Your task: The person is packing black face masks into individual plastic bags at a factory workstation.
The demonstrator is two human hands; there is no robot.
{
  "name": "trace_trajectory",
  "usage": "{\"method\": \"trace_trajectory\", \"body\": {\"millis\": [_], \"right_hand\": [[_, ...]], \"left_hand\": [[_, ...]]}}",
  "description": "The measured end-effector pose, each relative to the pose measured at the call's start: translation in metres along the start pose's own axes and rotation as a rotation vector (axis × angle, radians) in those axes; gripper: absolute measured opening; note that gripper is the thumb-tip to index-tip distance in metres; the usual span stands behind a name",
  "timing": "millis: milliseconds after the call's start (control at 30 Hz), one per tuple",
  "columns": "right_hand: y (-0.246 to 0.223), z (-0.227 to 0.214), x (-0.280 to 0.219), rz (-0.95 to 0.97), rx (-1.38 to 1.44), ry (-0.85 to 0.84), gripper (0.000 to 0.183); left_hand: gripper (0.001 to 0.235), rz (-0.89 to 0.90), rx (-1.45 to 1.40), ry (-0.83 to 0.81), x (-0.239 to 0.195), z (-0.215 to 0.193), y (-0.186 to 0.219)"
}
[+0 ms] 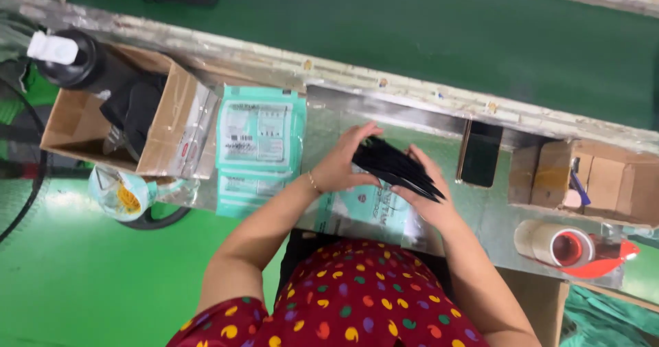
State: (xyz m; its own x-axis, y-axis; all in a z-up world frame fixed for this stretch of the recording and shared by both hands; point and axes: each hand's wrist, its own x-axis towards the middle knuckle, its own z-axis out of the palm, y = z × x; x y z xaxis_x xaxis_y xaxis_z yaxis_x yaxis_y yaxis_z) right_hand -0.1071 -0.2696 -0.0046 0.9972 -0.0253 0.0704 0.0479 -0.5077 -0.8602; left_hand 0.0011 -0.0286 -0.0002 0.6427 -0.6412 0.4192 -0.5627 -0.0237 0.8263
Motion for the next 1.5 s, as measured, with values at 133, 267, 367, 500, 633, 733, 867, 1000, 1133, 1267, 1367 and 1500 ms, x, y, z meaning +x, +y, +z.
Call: {"method": "trace_trajectory", "body": {"millis": [133, 267, 367, 500, 633, 733, 867, 1000, 1133, 1267, 1367, 1500], "right_hand": [[0.020, 0.020, -0.006, 0.007, 0.382, -0.030, 0.108], [0.077, 0.034, -0.022, -0.189, 0.195, -0.038, 0.106], [0.081, 0.039, -0.007, -0.318, -0.023, -0.010, 0.090], [0.061, 0.014, -0.006, -0.170, 0.101, -0.172, 0.061], [0.118, 0.018, -0.016, 0.070, 0.826, -0.221, 0.059], [0.099, 0.017, -0.010, -0.271, 0.098, -0.148, 0.045], [0.061, 0.011, -0.008, -0.534, -0.415, -0.014, 0.037], [0.051, 0.012, -0.008, -0.614, -0.577, 0.088, 0.041], [0.078, 0.015, -0.013, -0.618, -0.399, 0.099, 0.043], [0.060, 0.025, -0.016, 0.225, 0.245, -0.262, 0.042], [0.066, 0.037, -0.005, 0.338, 0.515, -0.140, 0.036], [0.005, 0.033, 0.016, 0.379, 0.800, 0.282, 0.038]], "left_hand": [[0.128, -0.138, -0.065, -0.072, -0.011, 0.026, -0.018], [0.131, -0.121, 0.075, -0.243, -0.025, 0.046, -0.046], [0.084, -0.178, 0.225, -0.202, -0.036, 0.056, -0.103], [0.059, -0.092, 0.053, -0.224, -0.036, 0.030, -0.039], [0.028, -0.256, 0.443, 0.171, -0.055, -0.060, -0.117], [0.016, -0.506, 0.820, 0.419, -0.054, -0.131, -0.126], [0.030, -0.789, 0.793, 0.298, -0.049, -0.164, -0.145], [0.019, -0.741, 0.660, 0.197, -0.053, -0.162, -0.171], [0.014, -0.334, 0.729, 0.227, -0.042, -0.114, -0.132], [0.014, 0.069, 0.597, -0.110, -0.024, -0.046, -0.040], [0.022, 0.251, 0.546, -0.228, -0.016, -0.029, -0.010], [0.015, 0.315, 0.562, -0.423, -0.013, -0.025, -0.008]]}}
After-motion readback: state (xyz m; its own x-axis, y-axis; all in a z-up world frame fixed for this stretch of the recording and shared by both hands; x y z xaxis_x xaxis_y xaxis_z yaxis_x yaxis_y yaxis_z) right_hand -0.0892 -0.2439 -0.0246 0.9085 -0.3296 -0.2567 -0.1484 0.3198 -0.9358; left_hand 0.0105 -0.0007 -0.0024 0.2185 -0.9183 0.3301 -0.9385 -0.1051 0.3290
